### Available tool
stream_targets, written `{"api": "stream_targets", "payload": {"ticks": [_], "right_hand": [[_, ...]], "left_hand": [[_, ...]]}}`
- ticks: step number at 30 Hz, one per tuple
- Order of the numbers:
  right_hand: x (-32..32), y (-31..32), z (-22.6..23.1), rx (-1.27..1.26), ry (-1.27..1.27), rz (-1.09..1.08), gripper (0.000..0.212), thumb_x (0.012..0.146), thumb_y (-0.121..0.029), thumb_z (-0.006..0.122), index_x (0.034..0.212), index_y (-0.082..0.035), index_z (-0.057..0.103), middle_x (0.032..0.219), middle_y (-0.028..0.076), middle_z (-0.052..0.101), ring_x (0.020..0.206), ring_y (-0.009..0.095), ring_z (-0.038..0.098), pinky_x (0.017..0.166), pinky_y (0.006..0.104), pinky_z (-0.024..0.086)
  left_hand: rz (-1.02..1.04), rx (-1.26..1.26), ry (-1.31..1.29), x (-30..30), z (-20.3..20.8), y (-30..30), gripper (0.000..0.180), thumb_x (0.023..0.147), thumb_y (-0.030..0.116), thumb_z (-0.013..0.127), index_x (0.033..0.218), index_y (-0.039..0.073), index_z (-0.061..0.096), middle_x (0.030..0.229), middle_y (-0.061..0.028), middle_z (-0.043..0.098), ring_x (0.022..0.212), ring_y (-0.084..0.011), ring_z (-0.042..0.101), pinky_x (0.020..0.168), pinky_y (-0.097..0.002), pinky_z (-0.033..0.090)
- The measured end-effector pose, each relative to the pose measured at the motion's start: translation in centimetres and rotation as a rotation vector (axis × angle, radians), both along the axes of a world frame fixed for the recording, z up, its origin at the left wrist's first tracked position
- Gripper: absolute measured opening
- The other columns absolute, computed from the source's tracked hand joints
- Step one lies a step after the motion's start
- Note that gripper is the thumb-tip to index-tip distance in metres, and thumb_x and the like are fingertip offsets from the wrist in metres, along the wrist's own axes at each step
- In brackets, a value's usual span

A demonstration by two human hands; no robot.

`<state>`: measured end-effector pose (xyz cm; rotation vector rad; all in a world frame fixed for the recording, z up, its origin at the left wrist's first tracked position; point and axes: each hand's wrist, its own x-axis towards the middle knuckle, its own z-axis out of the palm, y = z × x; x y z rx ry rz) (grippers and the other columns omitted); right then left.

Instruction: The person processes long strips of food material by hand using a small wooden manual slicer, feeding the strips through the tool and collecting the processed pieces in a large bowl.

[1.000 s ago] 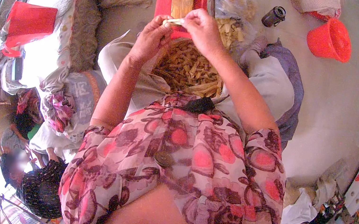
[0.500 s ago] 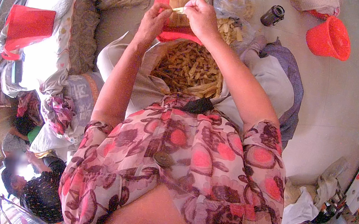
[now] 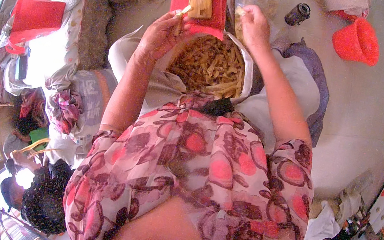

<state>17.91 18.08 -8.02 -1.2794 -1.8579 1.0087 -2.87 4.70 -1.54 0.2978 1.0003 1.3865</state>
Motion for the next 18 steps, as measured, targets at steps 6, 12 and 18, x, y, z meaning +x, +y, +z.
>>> {"api": "stream_targets", "payload": {"ticks": [6,12,18], "right_hand": [[2.2,-0.6,0.2,0.004,0.024,0.089,0.026,0.083,-0.024,0.058,0.097,-0.003,0.06,0.089,0.011,0.066,0.084,0.022,0.063,0.076,0.0308,0.047],[2.3,-5.6,-4.2,-0.363,0.086,0.207,0.015,0.085,-0.014,0.054,0.092,-0.002,0.06,0.074,0.005,0.063,0.067,0.012,0.06,0.062,0.0271,0.048],[1.6,-10.4,-10.7,-0.276,-0.377,0.517,0.02,0.079,-0.021,0.056,0.088,-0.004,0.062,0.084,0.018,0.064,0.082,0.034,0.062,0.073,0.0416,0.048]], "left_hand": [[-0.215,0.004,0.639,0.6,-0.4,-2.7,0.028,0.085,0.008,0.057,0.112,0.001,0.053,0.099,-0.0063,0.059,0.092,-0.0136,0.056,0.083,-0.0264,0.046],[-0.244,-0.066,0.396,-4.9,-1.3,-5.9,0.03,0.09,0.016,0.051,0.116,0.0,0.052,0.104,-0.0098,0.061,0.098,-0.0191,0.058,0.089,-0.0305,0.045],[-0.058,0.294,-0.071,-9.0,-3.2,-8.6,0.028,0.093,0.014,0.045,0.118,0.002,0.048,0.094,-0.0075,0.057,0.094,-0.0211,0.057,0.089,-0.0367,0.045]]}}
